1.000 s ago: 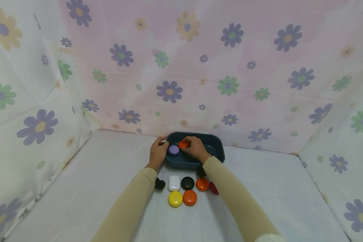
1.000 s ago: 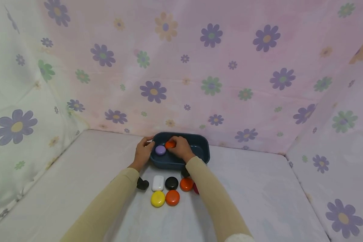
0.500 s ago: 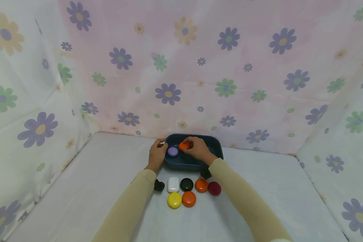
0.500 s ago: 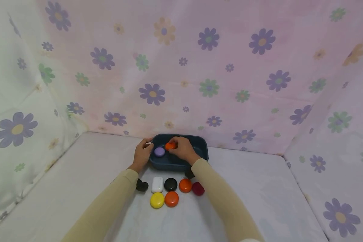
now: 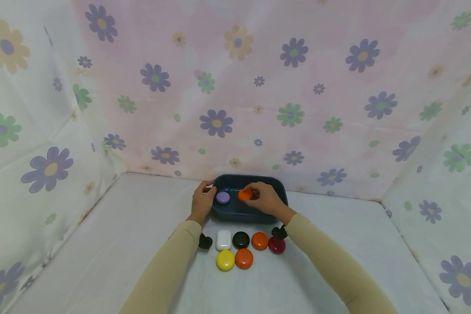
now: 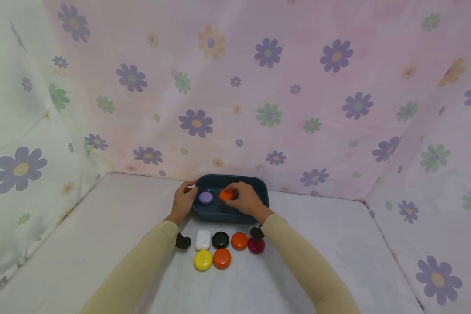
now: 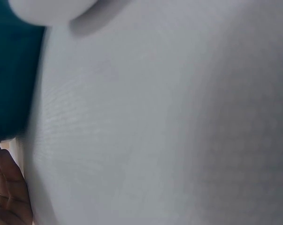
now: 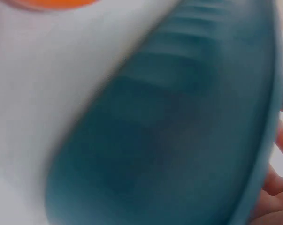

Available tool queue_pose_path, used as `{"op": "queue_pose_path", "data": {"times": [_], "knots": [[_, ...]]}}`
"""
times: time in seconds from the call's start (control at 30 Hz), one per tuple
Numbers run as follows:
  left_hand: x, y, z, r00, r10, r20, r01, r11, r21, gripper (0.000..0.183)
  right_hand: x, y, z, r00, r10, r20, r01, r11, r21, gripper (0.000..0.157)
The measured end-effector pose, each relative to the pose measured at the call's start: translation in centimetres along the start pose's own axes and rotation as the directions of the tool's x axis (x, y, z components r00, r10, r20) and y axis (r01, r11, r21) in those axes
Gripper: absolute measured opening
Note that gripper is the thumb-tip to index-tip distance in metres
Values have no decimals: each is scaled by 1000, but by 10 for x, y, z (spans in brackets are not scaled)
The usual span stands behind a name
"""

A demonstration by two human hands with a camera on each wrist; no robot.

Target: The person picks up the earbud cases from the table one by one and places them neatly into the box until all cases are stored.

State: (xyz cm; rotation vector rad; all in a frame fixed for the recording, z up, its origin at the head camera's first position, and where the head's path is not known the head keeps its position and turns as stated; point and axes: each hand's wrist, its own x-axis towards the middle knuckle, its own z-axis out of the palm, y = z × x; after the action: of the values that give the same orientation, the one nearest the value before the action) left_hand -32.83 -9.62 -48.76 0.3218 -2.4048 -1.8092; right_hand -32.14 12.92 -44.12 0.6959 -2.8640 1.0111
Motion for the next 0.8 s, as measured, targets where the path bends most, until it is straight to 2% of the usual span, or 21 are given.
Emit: {"op": "queue_pose_path", "data": {"times": [0.27, 0.63, 0.8], "knots": [[2, -3, 0, 1000, 7, 2, -7, 1000, -2, 34, -20, -6, -12, 1000, -15, 2, 15, 1000, 4, 33], [2, -4, 0, 1000, 13, 5, -13, 1000, 1, 34, -46, -11, -24, 994, -113, 9, 113, 994, -12, 32], [2, -3, 0, 1000, 9, 1, -9, 1000, 3, 35, -61, -12, -27, 993, -114, 32, 114, 993, -13, 31]]}}
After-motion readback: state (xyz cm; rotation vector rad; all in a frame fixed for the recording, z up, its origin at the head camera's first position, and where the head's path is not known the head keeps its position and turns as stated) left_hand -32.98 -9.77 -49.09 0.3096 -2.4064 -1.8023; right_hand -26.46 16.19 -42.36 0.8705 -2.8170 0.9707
